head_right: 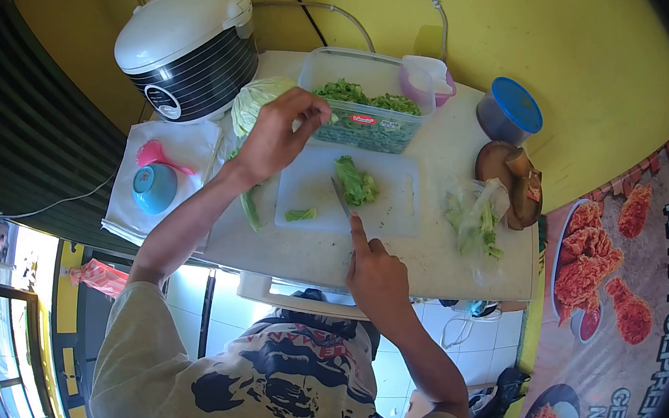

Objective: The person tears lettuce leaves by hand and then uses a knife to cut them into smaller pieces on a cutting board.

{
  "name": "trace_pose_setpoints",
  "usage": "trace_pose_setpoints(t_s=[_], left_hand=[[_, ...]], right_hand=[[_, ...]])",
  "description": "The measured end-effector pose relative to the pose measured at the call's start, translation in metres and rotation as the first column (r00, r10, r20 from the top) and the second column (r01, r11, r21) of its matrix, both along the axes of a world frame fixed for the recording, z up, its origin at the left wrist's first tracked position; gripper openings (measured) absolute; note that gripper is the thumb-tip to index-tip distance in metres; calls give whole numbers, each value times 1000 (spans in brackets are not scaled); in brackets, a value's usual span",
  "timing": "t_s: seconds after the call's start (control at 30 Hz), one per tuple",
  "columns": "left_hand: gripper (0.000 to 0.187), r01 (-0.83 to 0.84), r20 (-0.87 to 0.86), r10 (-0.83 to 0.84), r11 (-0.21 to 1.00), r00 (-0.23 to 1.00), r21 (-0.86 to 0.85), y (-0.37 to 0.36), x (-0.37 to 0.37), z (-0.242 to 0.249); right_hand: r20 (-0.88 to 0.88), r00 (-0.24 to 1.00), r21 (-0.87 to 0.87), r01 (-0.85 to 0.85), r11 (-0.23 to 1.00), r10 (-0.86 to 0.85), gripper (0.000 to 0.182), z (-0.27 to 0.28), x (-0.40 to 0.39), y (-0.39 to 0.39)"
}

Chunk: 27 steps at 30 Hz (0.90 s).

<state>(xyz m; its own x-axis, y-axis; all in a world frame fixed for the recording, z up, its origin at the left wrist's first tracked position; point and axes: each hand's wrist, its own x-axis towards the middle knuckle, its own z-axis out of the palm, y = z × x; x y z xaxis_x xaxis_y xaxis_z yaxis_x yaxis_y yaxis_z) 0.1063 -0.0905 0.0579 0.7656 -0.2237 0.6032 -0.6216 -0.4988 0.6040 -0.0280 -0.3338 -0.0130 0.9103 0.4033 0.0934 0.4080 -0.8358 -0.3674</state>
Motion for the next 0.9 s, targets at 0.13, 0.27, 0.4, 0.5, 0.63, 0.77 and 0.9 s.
trace_pose_setpoints(t_s=[0.13, 0.27, 0.4, 0.5, 0.63, 0.77, 0.9], left_hand=[[19, -178, 172, 162, 980, 972, 85, 8, 38, 13], [24, -245, 365, 154, 945, 918, 218, 21, 63, -1], [21, -277, 414, 186, 946, 891, 171, 15, 14, 14], [21, 53, -52, -40, 956, 998, 287, 18, -32, -5], [18, 104, -220, -15, 910, 975, 402, 18, -73, -41], [14, 87, -203, -12, 926, 979, 367, 22, -81, -60], [16, 55, -189, 18, 926, 982, 374, 19, -84, -65]], right_hand=[[-18, 1000, -47, -13, 999, 12, 79, 2, -1, 2], [-25, 1000, -46, -6, 999, 5, 75, 5, -4, 0], [29, 998, 97, 49, 994, -52, 55, -1, -12, -1], [28, 995, 132, 89, 987, -93, 47, 0, -12, -4], [-49, 991, 260, 136, 956, -127, 32, 8, -4, 0], [-146, 987, 510, 128, 851, -61, 31, 0, 15, 5], [-159, 987, 605, 108, 789, -13, 28, 0, 34, 22]])
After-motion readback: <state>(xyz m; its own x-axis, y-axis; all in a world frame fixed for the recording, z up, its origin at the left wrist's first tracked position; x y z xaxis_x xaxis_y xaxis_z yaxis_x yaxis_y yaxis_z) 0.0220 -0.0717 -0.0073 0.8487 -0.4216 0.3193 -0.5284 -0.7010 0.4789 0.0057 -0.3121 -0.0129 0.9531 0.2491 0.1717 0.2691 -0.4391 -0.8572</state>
